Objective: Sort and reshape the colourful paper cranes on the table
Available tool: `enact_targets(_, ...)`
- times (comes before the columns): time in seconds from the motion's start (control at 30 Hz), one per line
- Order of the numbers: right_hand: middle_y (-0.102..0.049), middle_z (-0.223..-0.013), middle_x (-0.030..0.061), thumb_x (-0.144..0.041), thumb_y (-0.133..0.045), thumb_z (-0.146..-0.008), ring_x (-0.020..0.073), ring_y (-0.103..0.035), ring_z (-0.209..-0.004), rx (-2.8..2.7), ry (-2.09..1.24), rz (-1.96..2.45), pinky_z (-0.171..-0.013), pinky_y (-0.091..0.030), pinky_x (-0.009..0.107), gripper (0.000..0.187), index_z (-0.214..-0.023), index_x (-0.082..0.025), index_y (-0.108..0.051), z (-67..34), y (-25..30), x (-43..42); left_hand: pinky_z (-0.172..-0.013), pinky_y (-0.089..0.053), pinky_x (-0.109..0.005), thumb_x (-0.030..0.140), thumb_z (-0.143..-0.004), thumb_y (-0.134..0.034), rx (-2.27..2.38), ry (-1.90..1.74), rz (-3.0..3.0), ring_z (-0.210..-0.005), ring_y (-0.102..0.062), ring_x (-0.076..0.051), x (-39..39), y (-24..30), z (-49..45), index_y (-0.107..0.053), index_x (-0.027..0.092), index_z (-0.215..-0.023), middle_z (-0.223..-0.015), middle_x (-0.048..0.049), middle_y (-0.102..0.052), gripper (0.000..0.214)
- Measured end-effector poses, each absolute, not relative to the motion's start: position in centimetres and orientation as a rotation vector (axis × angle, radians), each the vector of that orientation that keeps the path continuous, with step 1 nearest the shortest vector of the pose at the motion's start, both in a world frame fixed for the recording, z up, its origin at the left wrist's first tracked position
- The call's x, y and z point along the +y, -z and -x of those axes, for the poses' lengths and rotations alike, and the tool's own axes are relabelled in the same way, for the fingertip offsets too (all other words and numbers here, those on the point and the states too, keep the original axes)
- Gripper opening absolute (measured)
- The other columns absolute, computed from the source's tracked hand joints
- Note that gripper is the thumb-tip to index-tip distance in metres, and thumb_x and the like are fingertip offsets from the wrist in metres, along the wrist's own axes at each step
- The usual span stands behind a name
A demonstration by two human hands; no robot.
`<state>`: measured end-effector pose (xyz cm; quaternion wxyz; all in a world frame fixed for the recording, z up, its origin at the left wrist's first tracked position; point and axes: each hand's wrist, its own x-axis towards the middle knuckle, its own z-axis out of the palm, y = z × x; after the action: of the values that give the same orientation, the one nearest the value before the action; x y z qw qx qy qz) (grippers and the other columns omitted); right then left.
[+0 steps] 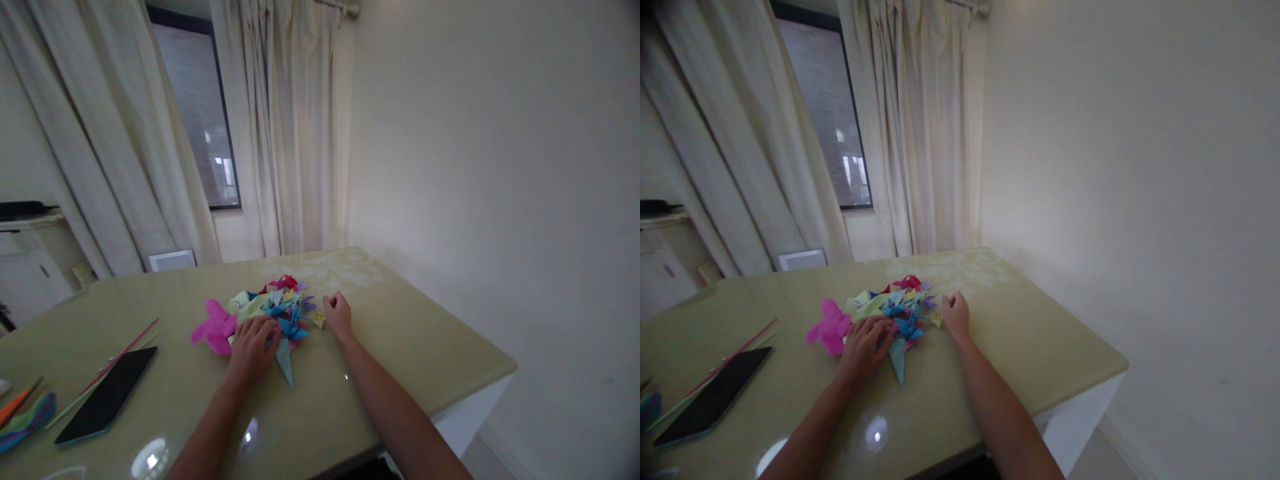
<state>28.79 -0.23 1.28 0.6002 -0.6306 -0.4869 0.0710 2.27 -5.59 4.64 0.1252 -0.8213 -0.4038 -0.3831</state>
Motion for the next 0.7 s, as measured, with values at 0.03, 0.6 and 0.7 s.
enact_targets(0.03,-0.044,-0.057,-0.0057,-0.046,-0.055,-0.084,0.0153,-0.042,-0.057,-1.115,-0.149,1.48,-0.057,-0.031,0.027,0.032,-0.063,-0.026,-0.043,-29.0,-1.2,-0.2,-0.089,-0.048,-0.038,0.026,-0.102,-0.056,-1.096,1.158,2.415,-0.097,-0.065,-0.024,-5.9,-5.0,-2.5,-0.072,0.021,-0.096,-0.1,-0.0078,-0.074,0.018)
enact_targets(0.6,-0.02,-0.05,-0.007,-0.049,-0.047,-0.081,0.0121,-0.024,-0.05,-1.062,-0.018,1.531,-0.049,-0.018,0.03,0.043,-0.054,-0.029,-0.021,-29.4,-1.3,-0.5,-0.075,-0.05,-0.034,0.039,-0.101,-0.042,-1.742,0.948,2.089,-0.083,-0.069,-0.025,-5.0,-7.7,4.3,-0.07,0.018,-0.089,-0.089,-0.0113,-0.073,0.037)
enact_targets(0.7,-0.021,-0.051,-0.0069,-0.05,-0.048,-0.08,0.012,-0.026,-0.05,-1.056,-0.019,1.518,-0.05,-0.019,0.03,0.043,-0.054,-0.028,-0.022,-29.3,-1.3,-0.5,-0.083,-0.053,-0.051,0.058,-0.094,-0.044,-2.151,0.637,1.79,-0.108,-0.067,-0.043,-5.1,-6.5,12.5,-0.07,0.016,-0.115,-0.117,-0.0227,-0.072,0.054)
